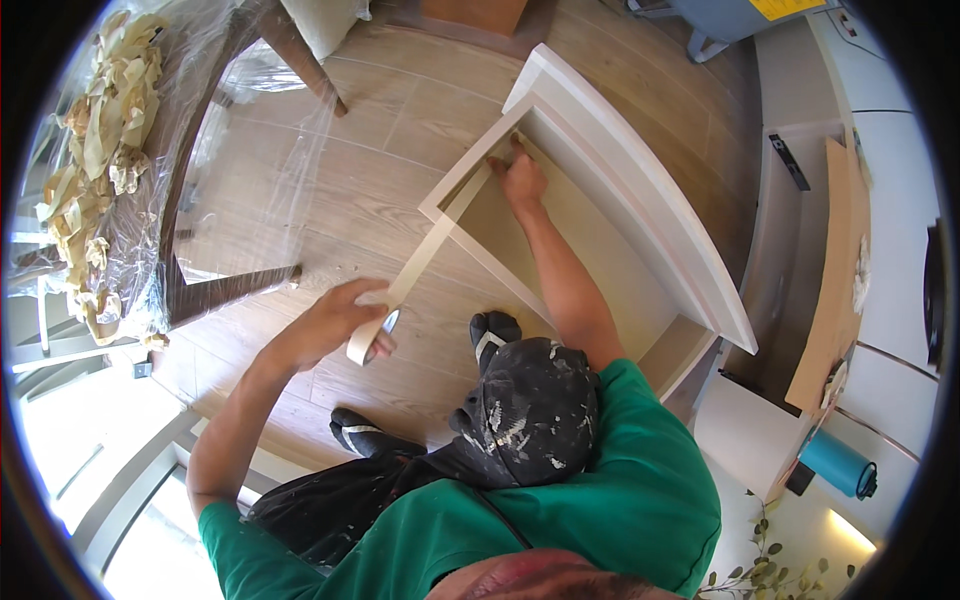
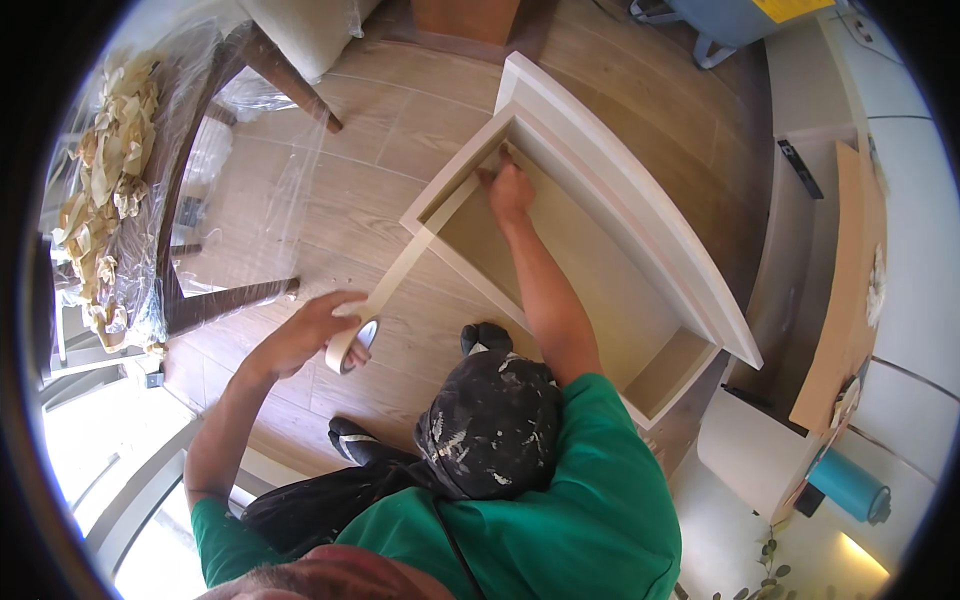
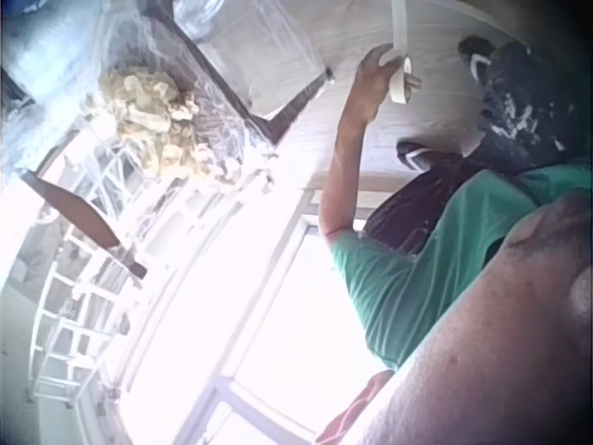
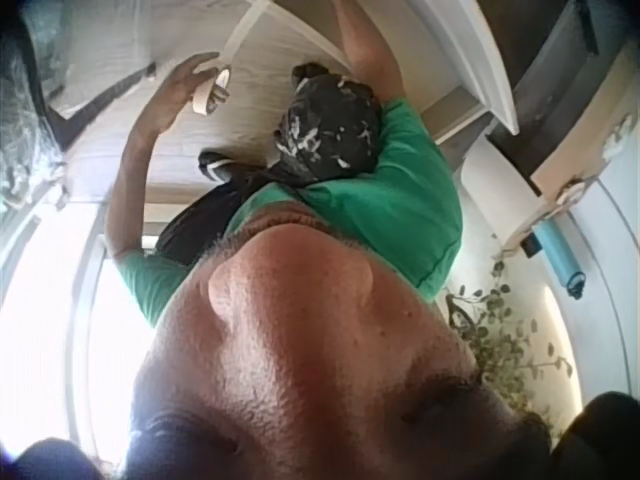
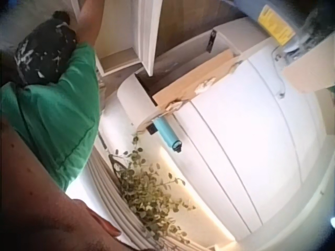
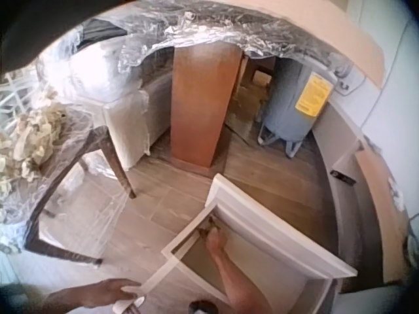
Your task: The person applies adhesive tape to the inside edges of a wooden drawer.
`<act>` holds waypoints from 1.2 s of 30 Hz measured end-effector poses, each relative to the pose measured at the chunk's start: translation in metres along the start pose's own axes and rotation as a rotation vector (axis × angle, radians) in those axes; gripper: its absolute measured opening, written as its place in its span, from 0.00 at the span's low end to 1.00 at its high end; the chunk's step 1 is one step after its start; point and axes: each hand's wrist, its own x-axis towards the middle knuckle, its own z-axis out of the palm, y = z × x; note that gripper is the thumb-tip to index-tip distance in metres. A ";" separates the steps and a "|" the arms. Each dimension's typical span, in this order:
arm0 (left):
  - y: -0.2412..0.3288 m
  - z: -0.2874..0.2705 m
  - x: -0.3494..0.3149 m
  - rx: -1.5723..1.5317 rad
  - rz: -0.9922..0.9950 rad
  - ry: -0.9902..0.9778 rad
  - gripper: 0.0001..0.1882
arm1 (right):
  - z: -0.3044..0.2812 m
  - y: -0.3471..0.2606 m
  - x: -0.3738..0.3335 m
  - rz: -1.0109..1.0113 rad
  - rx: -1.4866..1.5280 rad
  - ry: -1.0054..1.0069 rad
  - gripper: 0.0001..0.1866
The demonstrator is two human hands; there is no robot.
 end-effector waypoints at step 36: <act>0.010 0.016 -0.076 -0.055 0.218 0.084 0.24 | 0.029 0.015 0.003 0.516 1.301 -0.016 0.17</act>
